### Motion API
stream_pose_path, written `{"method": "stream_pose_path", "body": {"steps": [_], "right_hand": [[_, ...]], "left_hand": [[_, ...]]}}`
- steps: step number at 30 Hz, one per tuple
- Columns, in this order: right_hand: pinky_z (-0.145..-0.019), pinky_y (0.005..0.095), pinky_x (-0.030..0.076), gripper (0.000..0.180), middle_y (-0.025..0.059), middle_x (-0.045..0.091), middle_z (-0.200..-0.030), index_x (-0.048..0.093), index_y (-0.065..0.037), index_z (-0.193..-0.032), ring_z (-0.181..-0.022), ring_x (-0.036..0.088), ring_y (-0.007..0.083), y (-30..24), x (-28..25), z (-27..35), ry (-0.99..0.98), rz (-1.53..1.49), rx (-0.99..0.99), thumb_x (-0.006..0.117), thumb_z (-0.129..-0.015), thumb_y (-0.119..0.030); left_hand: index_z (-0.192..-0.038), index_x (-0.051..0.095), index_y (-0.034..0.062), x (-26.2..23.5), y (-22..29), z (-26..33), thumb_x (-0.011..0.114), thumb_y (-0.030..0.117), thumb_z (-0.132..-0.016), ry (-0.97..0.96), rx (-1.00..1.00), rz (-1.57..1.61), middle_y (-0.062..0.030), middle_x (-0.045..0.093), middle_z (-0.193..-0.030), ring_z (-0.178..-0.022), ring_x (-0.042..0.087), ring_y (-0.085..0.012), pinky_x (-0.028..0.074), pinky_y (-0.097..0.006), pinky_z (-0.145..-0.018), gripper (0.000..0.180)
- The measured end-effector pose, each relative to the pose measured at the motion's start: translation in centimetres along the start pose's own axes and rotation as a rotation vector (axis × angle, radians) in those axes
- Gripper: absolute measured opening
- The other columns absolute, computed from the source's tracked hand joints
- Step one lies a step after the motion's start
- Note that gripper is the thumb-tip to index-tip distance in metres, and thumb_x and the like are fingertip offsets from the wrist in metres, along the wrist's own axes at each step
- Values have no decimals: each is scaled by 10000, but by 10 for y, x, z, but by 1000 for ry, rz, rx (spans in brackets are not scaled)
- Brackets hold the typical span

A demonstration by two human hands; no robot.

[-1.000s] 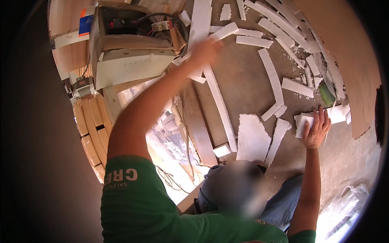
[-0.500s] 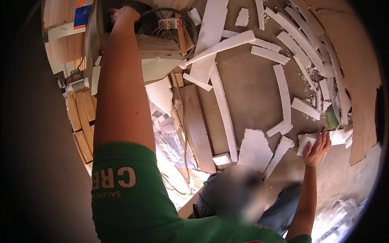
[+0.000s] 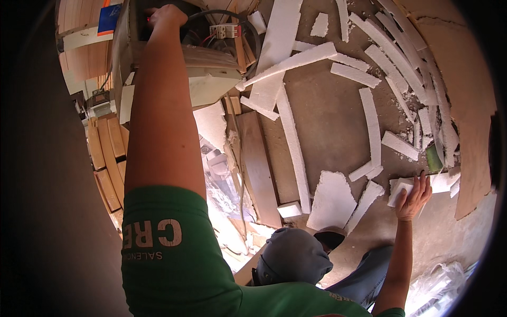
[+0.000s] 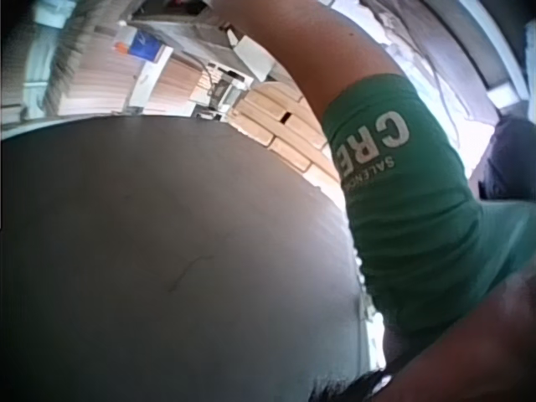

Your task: The person lifts cardboard boxes and places them onto a conveyor belt, then assists a colleague in fitting long narrow boxes into larger containers and organizing foam packing inserts.

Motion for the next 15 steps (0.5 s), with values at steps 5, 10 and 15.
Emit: {"method": "stream_pose_path", "body": {"steps": [5, 10, 15], "right_hand": [[-1053, 533, 228, 517, 171, 430, -1407, 457, -19, -1306, -1312, 339, 386, -1, -2, 2, 1, -3, 4, 380, -950, -384], [-1053, 532, 226, 511, 170, 428, -1409, 455, -30, -1311, -1309, 344, 386, 0, 0, 1, -12, -21, 6, 382, -949, -382], [-1053, 530, 229, 509, 169, 425, -1413, 457, -38, -1312, -1302, 353, 387, -1, -3, 0, 16, -16, 8, 381, -951, -388]], "left_hand": [[-1393, 411, 81, -7, 28, 26, 645, 359, -806, 248, 118, 54, -256, 166, -1515, -1187, 501, -451, 468, -508, -920, 690], [-1404, 387, 89, 1, 44, 41, 633, 372, -823, 191, 94, 85, -270, 145, -1513, -1173, 512, -454, 484, -517, -894, 692], [-1403, 390, 91, -2, 30, 35, 642, 387, -806, 168, 34, 89, -288, 144, -1507, -1190, 498, -461, 466, -510, -926, 712]]}}
Point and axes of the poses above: each hand's wrist, its own z-axis away from the middle knuckle, its own x-axis out of the palm, y = z × x, the point moved 2 cm from there along -z, towards the middle knuckle
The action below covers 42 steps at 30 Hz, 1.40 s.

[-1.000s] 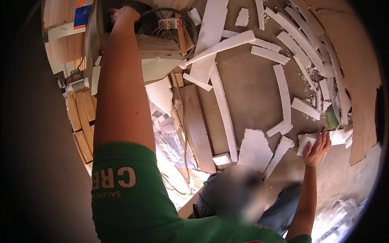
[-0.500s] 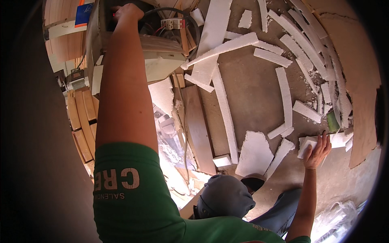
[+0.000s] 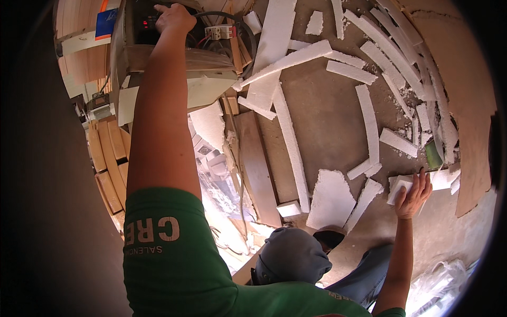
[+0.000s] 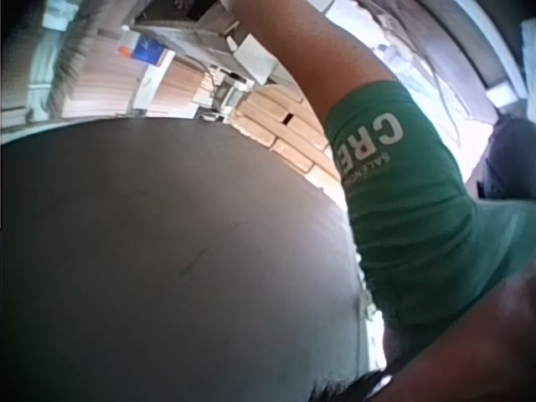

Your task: The person lifts cardboard boxes and places them onto a conveyor belt, then assists a colleague in fitting long narrow boxes into larger containers and organizing foam packing inserts.

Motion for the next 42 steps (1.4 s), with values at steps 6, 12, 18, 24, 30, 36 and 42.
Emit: {"method": "stream_pose_path", "body": {"steps": [6, 12, 18, 24, 30, 36, 42], "right_hand": [[-1051, 536, 229, 514, 173, 426, -1411, 464, -30, -1300, -1305, 350, 389, 1, 2, -1, -12, -3, -2, 373, -956, -401], [-1050, 538, 227, 514, 174, 431, -1406, 466, -29, -1296, -1309, 345, 385, 0, 1, 0, -22, -9, 2, 368, -959, -405], [-1053, 536, 223, 514, 174, 431, -1403, 465, -25, -1294, -1310, 344, 383, -1, 0, -2, -16, -2, -2, 365, -959, -402], [-1054, 536, 222, 514, 173, 431, -1403, 464, -23, -1297, -1309, 346, 383, 0, 0, -1, -23, -5, 1, 368, -956, -395], [-1054, 537, 225, 515, 175, 434, -1402, 462, -21, -1303, -1304, 352, 387, 0, 1, -3, -7, -15, -6, 381, -949, -386], [-1052, 538, 229, 514, 176, 438, -1399, 460, -21, -1306, -1301, 356, 391, 0, 0, -1, -13, -16, 7, 393, -944, -379], [-1055, 548, 222, 509, 172, 422, -1415, 447, -41, -1319, -1314, 349, 388, -1, 1, 2, -17, -10, 22, 414, -932, -370]], "left_hand": [[-1375, 423, 92, 10, -22, -25, 685, 402, -743, -6, -132, 75, -300, 239, -1462, -1219, 454, -464, 415, -515, -971, 751], [-1344, 453, 70, 14, -25, -30, 710, 423, -702, -39, -122, 107, -289, 381, -1378, -1215, 441, -447, 414, -522, -946, 776], [-1323, 477, 64, 20, -28, -40, 713, 417, -698, -64, -169, 57, -270, 425, -1351, -1218, 447, -423, 423, -516, -933, 756], [-1323, 483, 60, 16, -25, -34, 708, 413, -702, -32, -161, 107, -288, 358, -1395, -1228, 446, -419, 426, -517, -936, 750], [-1249, 536, 71, -18, 10, 7, 693, 390, -734, 242, -35, 116, -242, 420, -1372, -1130, 545, -389, 453, -490, -917, 626], [-1163, 535, 84, -41, 142, 218, 700, 312, -779, -321, 755, 741, -127, 593, -1117, -1022, 591, -284, 478, -364, -840, 476], [-853, 605, 71, -17, 114, 463, 704, 288, -779, -904, 1436, 1038, -112, 608, -736, -740, 605, -312, 469, -425, -698, 251]]}}
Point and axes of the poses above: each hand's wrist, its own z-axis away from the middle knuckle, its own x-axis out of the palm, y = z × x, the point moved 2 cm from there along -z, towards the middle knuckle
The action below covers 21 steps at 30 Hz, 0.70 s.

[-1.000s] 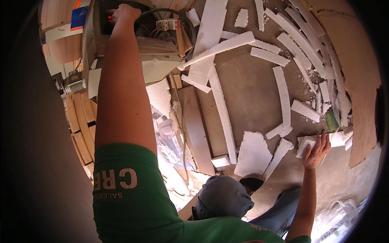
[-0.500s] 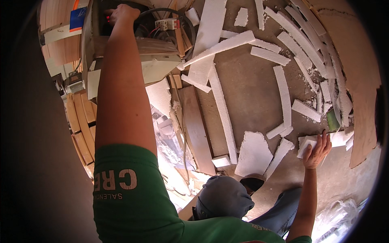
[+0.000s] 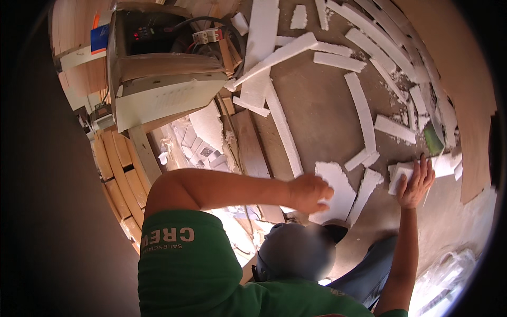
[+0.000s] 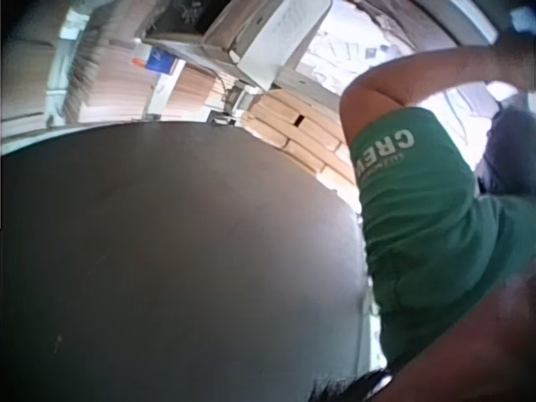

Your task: The person lifts cardboard boxes and places them onto a conveyor belt, then assists a colleague in fitting long narrow boxes into larger containers and organizing foam packing inserts.

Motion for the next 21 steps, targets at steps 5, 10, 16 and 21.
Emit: {"method": "stream_pose_path", "body": {"steps": [5, 10, 16, 21], "right_hand": [[-1073, 537, 197, 504, 154, 419, -1424, 458, -54, -1316, -1329, 336, 369, 2, 2, 1, 21, -11, 22, 434, -917, -362], [-1093, 524, 181, 493, 120, 425, -1421, 485, -80, -1306, -1332, 324, 353, 2, -3, 5, 39, -25, 67, 472, -910, -374], [-1113, 492, 174, 474, 89, 434, -1413, 507, -139, -1297, -1333, 329, 312, 4, -4, 8, 24, -42, 131, 526, -889, -382], [-1099, 466, 247, 456, 139, 451, -1385, 520, -70, -1267, -1316, 344, 355, 16, -44, 23, 132, -399, 147, 600, -865, -272]], "left_hand": [[-941, 616, 62, -4, 82, 35, 657, 320, -857, -217, -80, 445, -118, 622, -971, -912, 599, -296, 467, -378, -791, 273], [-946, 600, 66, 25, 147, 39, 694, 314, -816, 75, 22, 434, -101, 613, -994, -978, 570, -284, 429, -385, -862, 296], [-903, 601, 67, 59, 203, 30, 727, 297, -733, -72, 40, 294, -82, 600, -988, -977, 559, -275, 414, -382, -852, 313], [-917, 602, 75, 78, 226, 39, 717, 269, -740, -62, 45, 219, -81, 609, -1013, -996, 560, -272, 415, -382, -863, 287]]}}
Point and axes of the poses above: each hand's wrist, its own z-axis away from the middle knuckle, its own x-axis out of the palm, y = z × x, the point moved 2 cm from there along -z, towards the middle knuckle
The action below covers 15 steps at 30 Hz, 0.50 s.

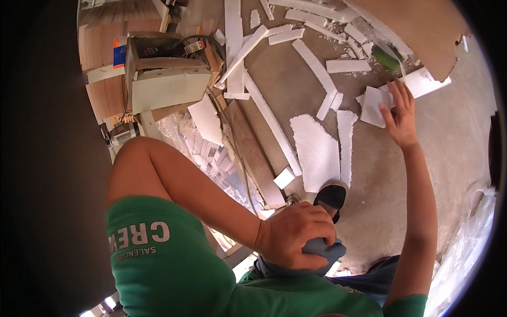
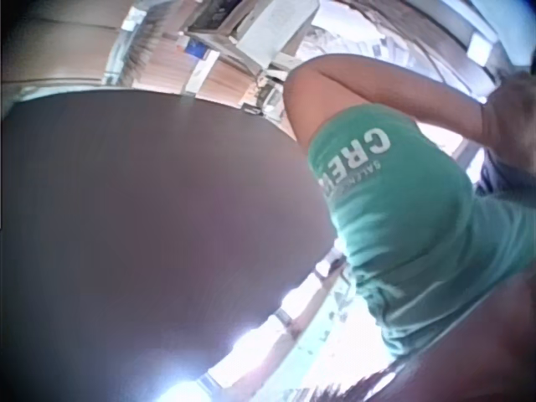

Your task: The person lifts cardboard boxes and places them onto a conveyor belt, then assists a colleague in fitting long narrow boxes into larger containers and organizing foam packing inserts.

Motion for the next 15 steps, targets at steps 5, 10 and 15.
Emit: {"method": "stream_pose_path", "body": {"steps": [5, 10, 15], "right_hand": [[-1081, 450, 301, 383, 143, 416, -1408, 524, -61, -1266, -1288, 383, 335, 89, -72, 66, -39, 513, -28, 569, -896, -148], [-1136, 429, 196, 428, 70, 322, -1496, 437, -144, -1376, -1377, 280, 265, 113, -96, 96, -46, 694, 4, 420, -960, -241], [-1135, 431, 198, 437, 77, 331, -1492, 439, -143, -1373, -1377, 282, 273, 116, -94, 96, -27, 655, -14, 438, -945, -230]], "left_hand": [[-925, 601, 72, 15, 12, -2, 714, 261, -746, 51, 19, 12, -86, 620, -1008, -997, 563, -278, 418, -384, -861, 284], [-920, 604, 68, 16, 15, -6, 711, 258, -752, 39, 0, -7, -90, 623, -1007, -996, 566, -281, 416, -384, -865, 275], [-920, 607, 70, 16, 15, -15, 707, 259, -754, 40, -21, 15, -91, 623, -1006, -991, 567, -279, 414, -383, -863, 270]]}}
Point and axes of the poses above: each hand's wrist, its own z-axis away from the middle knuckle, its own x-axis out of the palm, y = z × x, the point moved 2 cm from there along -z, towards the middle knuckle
